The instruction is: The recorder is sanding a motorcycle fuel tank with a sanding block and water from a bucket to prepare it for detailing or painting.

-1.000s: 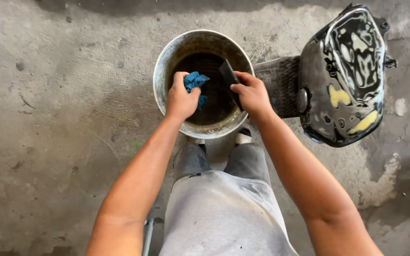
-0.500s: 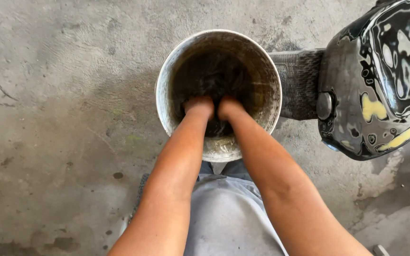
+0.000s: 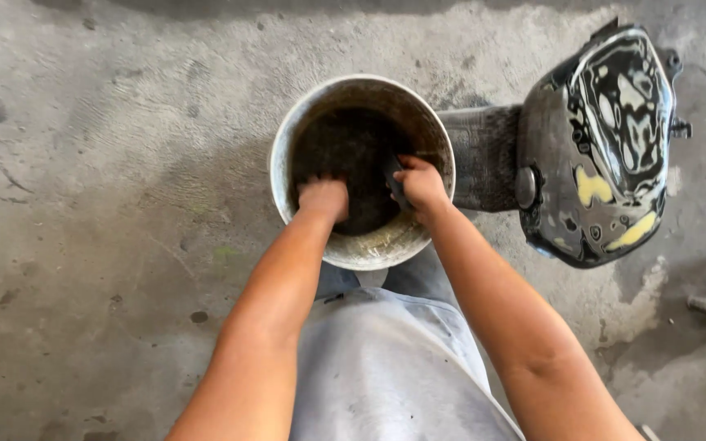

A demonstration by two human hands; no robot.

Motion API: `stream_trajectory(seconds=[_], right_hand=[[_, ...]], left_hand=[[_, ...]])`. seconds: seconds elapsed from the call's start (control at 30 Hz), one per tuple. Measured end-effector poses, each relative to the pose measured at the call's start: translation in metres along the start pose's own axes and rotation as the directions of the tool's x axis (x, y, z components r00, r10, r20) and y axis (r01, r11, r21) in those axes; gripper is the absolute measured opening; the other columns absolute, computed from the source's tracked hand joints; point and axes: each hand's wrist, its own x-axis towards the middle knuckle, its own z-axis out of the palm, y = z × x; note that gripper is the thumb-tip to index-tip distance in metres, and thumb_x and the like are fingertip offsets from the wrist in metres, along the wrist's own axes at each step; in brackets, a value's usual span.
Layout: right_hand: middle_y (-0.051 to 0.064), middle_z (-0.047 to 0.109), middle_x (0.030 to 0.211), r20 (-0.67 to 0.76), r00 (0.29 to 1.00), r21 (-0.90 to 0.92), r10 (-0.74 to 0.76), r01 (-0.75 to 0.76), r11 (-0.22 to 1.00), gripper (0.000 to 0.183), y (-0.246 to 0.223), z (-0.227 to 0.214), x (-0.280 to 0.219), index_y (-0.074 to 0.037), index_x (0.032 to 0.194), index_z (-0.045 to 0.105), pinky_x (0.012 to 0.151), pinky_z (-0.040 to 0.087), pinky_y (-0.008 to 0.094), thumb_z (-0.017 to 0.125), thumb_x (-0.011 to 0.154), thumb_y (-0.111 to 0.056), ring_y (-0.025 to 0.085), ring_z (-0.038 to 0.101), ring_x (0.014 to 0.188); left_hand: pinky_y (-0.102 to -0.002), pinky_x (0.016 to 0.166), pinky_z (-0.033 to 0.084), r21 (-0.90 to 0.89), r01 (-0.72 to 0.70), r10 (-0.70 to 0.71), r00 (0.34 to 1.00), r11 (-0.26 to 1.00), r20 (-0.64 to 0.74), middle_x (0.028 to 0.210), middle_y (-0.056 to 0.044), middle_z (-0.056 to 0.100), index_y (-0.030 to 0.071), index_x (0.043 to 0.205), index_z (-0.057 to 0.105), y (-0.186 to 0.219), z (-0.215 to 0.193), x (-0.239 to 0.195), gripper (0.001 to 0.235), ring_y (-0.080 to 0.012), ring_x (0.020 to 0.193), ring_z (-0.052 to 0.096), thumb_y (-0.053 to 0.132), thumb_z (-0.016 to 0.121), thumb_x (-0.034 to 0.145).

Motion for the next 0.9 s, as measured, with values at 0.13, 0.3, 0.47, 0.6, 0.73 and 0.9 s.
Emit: stream_trajectory(seconds=[0.13,0.3,0.47,0.6,0.73,0.9], right_hand=[[0.012,0.071,0.095,-0.010,0.999,-0.023,-0.052,0.052,0.998,0.053,-0.008,0.002,-0.016,-0.006,0.144,0.055,0.062,0.057,0.030,0.056,0.091,0.000,0.020,0.067,0.074],[0.010,0.071,0.098,0.056,0.998,0.132,-0.037,0.029,0.991,0.054,-0.002,0.003,-0.028,-0.004,0.144,0.055,0.065,0.057,0.029,0.055,0.090,0.003,0.016,0.068,0.080],[0.009,0.071,0.096,0.023,1.000,0.088,-0.022,0.019,0.996,0.053,-0.006,0.000,-0.033,-0.006,0.142,0.057,0.064,0.057,0.029,0.055,0.090,0.002,0.016,0.067,0.077],[0.011,0.067,0.095,-0.017,0.992,0.080,-0.127,0.128,0.989,0.052,0.014,-0.011,-0.024,-0.004,0.140,0.064,0.062,0.053,0.030,0.057,0.089,0.004,0.018,0.062,0.073],[0.010,0.069,0.099,0.005,0.999,0.153,-0.036,0.035,0.988,0.051,-0.023,-0.008,-0.061,-0.005,0.138,0.066,0.065,0.055,0.033,0.053,0.089,0.003,0.018,0.064,0.077],[0.010,0.072,0.116,0.315,0.905,0.522,-0.286,0.086,0.849,0.037,-0.055,0.007,-0.119,-0.005,0.140,0.058,0.088,0.058,0.035,0.052,0.103,-0.005,0.019,0.071,0.098]], left_hand=[[-0.059,0.101,0.039,0.073,0.009,-0.013,0.998,0.997,0.056,0.151,-0.013,0.046,0.021,0.143,0.054,0.013,0.027,0.050,0.067,-0.0405,0.138,0.042,0.020,0.075,0.080],[-0.048,0.104,0.048,0.005,-0.089,0.088,0.992,0.996,0.093,0.140,-0.015,0.061,0.015,0.132,0.068,0.020,0.063,0.075,0.048,-0.0339,0.129,0.058,0.023,0.072,0.085],[-0.046,0.101,0.050,-0.211,-0.176,0.179,0.984,0.962,-0.002,0.128,-0.019,0.066,0.012,0.128,0.069,0.024,0.002,-0.003,0.046,-0.0354,0.120,0.062,0.022,0.068,0.084],[-0.044,0.099,0.051,-0.362,-0.260,0.228,0.965,0.895,-0.128,0.118,-0.023,0.071,0.009,0.125,0.071,0.023,-0.040,-0.076,0.044,-0.0366,0.113,0.066,0.022,0.066,0.083],[-0.043,0.099,0.052,-0.378,-0.585,0.354,0.774,0.718,-0.525,0.121,-0.022,0.070,-0.001,0.118,0.071,0.025,-0.057,-0.139,0.043,-0.0380,0.111,0.067,0.020,0.069,0.081],[-0.041,0.100,0.052,-0.403,-0.712,0.167,0.584,0.574,-0.794,0.122,-0.018,0.067,0.001,0.093,0.069,0.049,-0.045,-0.120,0.040,-0.0362,0.113,0.067,0.040,0.079,0.093]])
